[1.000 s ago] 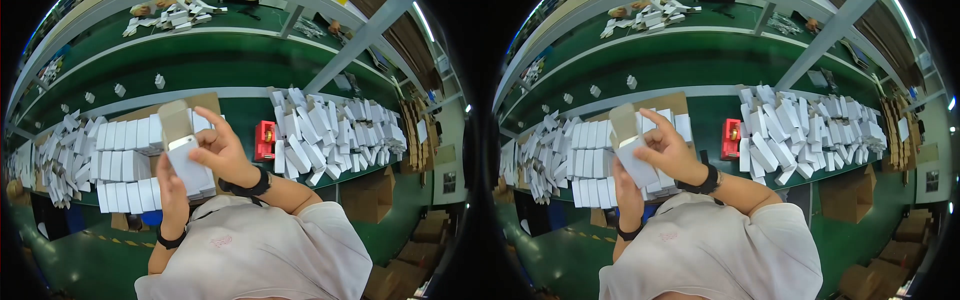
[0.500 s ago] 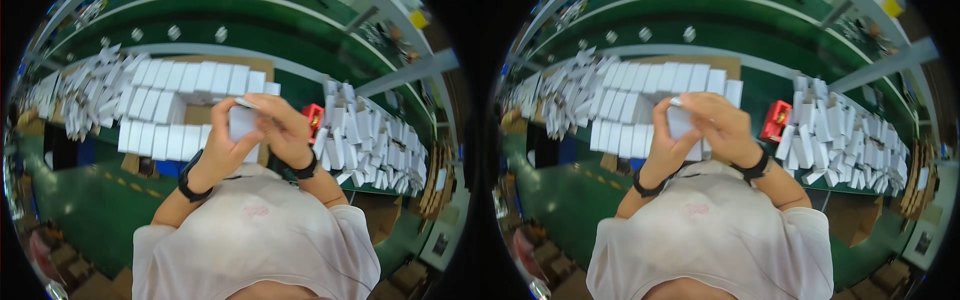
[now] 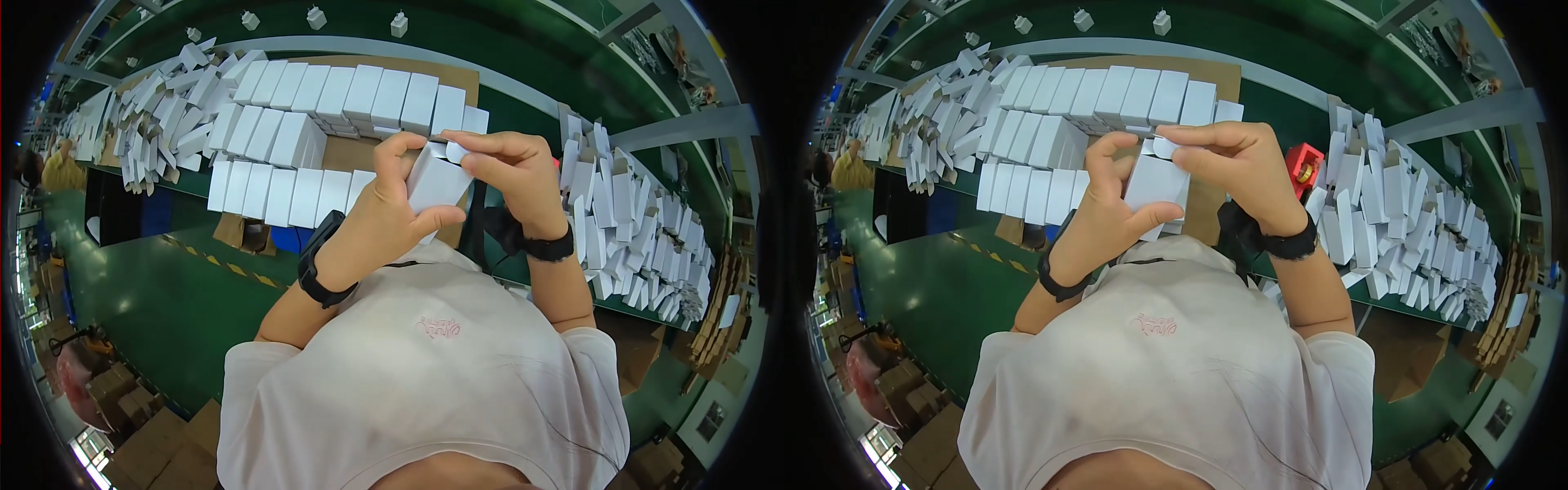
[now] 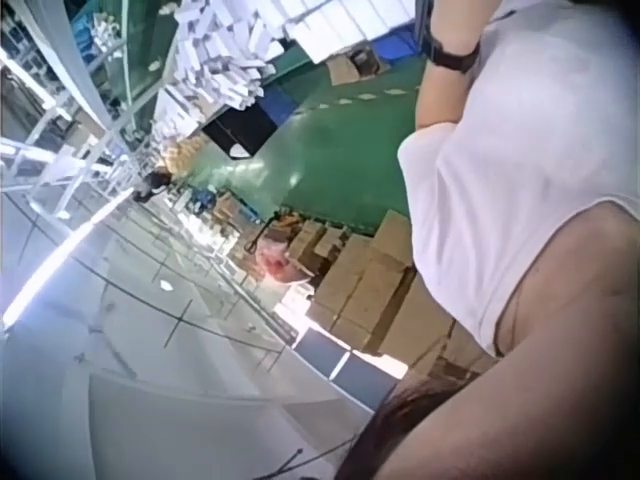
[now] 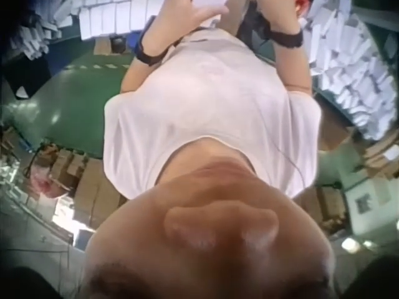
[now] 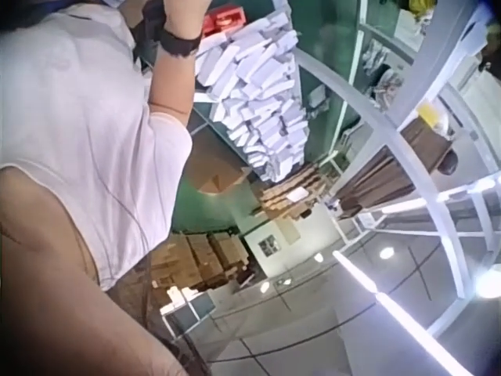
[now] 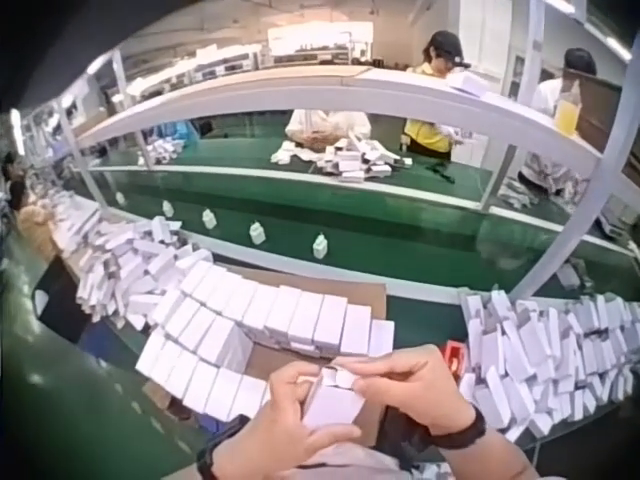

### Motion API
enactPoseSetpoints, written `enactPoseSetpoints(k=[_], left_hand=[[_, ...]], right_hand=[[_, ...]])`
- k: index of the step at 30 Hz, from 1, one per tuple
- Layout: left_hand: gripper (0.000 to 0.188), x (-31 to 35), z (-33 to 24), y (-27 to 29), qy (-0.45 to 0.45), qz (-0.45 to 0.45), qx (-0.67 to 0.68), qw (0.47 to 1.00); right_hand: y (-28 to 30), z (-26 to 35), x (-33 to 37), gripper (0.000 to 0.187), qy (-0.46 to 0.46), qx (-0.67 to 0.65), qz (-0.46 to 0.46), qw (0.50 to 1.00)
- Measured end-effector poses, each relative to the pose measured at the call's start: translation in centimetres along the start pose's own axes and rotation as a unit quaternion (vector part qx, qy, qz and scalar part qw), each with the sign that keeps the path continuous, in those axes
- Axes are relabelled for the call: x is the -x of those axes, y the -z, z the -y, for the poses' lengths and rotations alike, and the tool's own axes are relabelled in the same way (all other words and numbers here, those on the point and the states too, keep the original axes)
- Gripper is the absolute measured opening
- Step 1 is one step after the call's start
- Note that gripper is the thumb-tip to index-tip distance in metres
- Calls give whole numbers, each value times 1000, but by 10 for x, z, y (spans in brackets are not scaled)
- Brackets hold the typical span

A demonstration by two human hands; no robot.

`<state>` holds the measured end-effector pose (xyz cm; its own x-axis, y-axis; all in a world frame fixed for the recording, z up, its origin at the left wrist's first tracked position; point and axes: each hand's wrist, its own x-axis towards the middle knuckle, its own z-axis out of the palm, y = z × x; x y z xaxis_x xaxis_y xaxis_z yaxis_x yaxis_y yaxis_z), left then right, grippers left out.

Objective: The person picks up a white box, inserts a power adapter into it, and folds the flaps closed by hand. The person then places the filled box onto a cardboard sheet and repeats the process.

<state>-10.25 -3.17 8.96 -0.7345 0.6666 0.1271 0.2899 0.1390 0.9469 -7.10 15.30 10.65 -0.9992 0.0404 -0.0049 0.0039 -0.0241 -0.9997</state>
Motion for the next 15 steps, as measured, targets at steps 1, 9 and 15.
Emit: enactPoseSetpoints(k=[1, 9, 15], left_hand=[[75, 0, 0, 0, 2, 2, 0, 1000], [77, -5, 5, -5, 33, -36, 24, 998], [78, -11, 3, 0, 26, -15, 7, 1000]], right_hand=[[0, -3, 0, 22, -7, -30, 3, 1000], [-16, -20, 11, 29, 40, -81, -9, 996], [-3, -23, 7, 31, 17, -137, -8, 990]])
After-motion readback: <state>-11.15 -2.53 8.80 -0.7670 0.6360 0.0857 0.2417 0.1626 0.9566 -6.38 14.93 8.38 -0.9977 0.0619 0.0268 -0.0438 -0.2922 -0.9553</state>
